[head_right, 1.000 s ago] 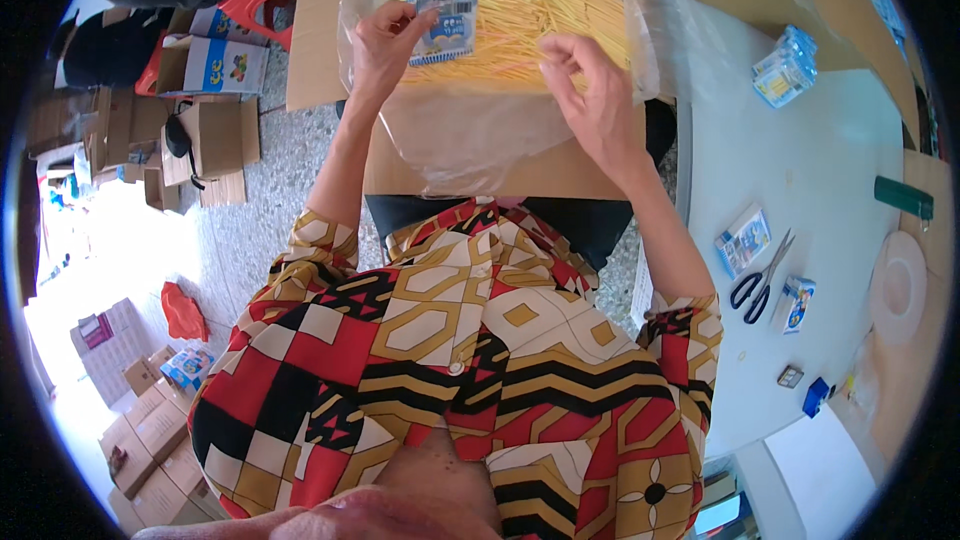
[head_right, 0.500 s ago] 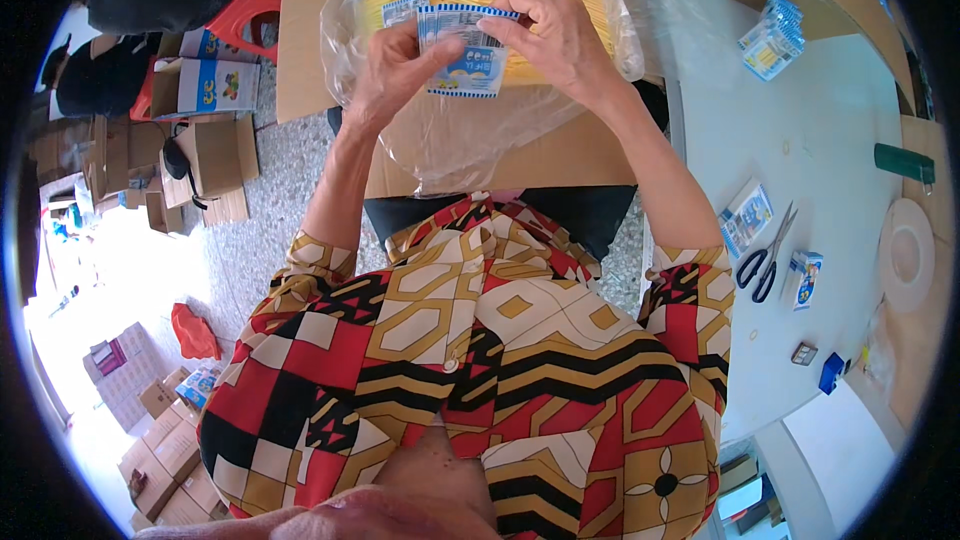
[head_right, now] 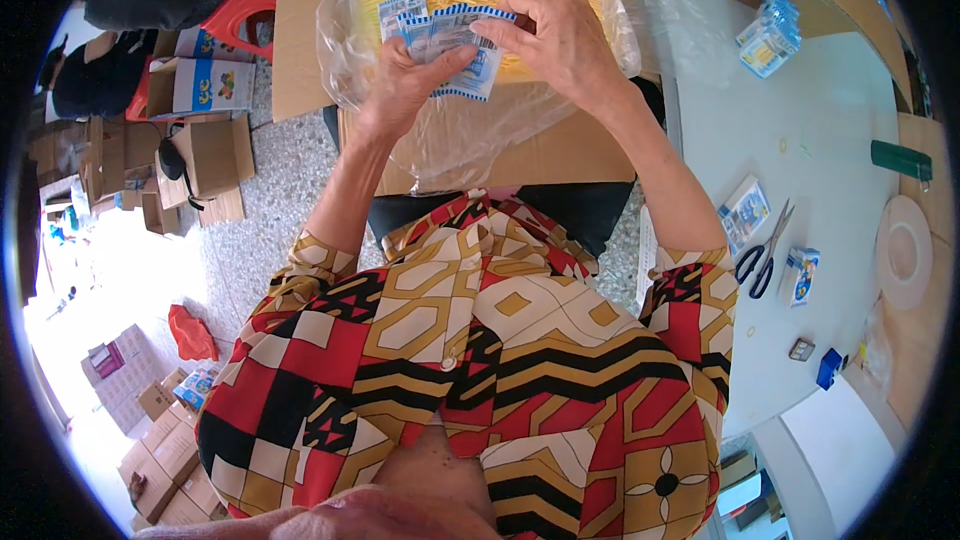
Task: Placing thin yellow sticks into small blue packets and organizing them.
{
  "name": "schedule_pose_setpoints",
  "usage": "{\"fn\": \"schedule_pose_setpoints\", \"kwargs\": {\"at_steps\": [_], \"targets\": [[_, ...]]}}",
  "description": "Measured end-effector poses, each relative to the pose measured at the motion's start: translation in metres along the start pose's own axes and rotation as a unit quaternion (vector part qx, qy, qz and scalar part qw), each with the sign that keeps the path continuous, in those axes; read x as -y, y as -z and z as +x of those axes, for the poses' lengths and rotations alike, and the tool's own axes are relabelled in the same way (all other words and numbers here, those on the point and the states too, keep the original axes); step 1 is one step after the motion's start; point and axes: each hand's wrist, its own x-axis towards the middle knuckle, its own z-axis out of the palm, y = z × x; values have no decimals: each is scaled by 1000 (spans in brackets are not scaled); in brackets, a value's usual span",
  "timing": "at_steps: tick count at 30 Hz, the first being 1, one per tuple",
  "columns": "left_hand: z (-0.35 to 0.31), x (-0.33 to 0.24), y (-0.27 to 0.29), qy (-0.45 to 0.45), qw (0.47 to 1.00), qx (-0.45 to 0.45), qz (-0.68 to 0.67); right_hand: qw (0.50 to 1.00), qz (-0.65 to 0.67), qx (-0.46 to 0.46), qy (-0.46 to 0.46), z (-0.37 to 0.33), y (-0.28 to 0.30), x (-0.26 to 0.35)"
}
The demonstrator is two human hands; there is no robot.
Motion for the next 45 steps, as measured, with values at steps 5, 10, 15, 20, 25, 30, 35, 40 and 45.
{"fn": "schedule_pose_setpoints", "kwargs": {"at_steps": [5,10,15,20,25,30,35,40,45], "targets": [[-3,-10,-3,39,999,-16,25,1000,-22,14,-6,-1,5,3],[-9,-11,0,57,998,17,9,997,-44,11,66,-3,9,10],[-14,-13,2,46,999,6,9,999,-26,29,29,-6,11,21],[-18,-12,-4,29,999,-36,8,997,39,-20,59,-10,13,24],[-22,-7,-1,24,999,-40,-19,996,28,-30,84,-20,19,34],[-23,-3,-5,8,999,-18,-35,988,-15,-33,151,-21,18,36],[-23,-1,-6,7,999,-16,-35,966,-127,-58,219,-22,20,36],[-23,1,-6,9,999,-7,-36,950,-146,-46,274,-27,17,37],[-31,-11,-14,32,999,33,-3,950,-181,-70,246,-24,21,32]]}}
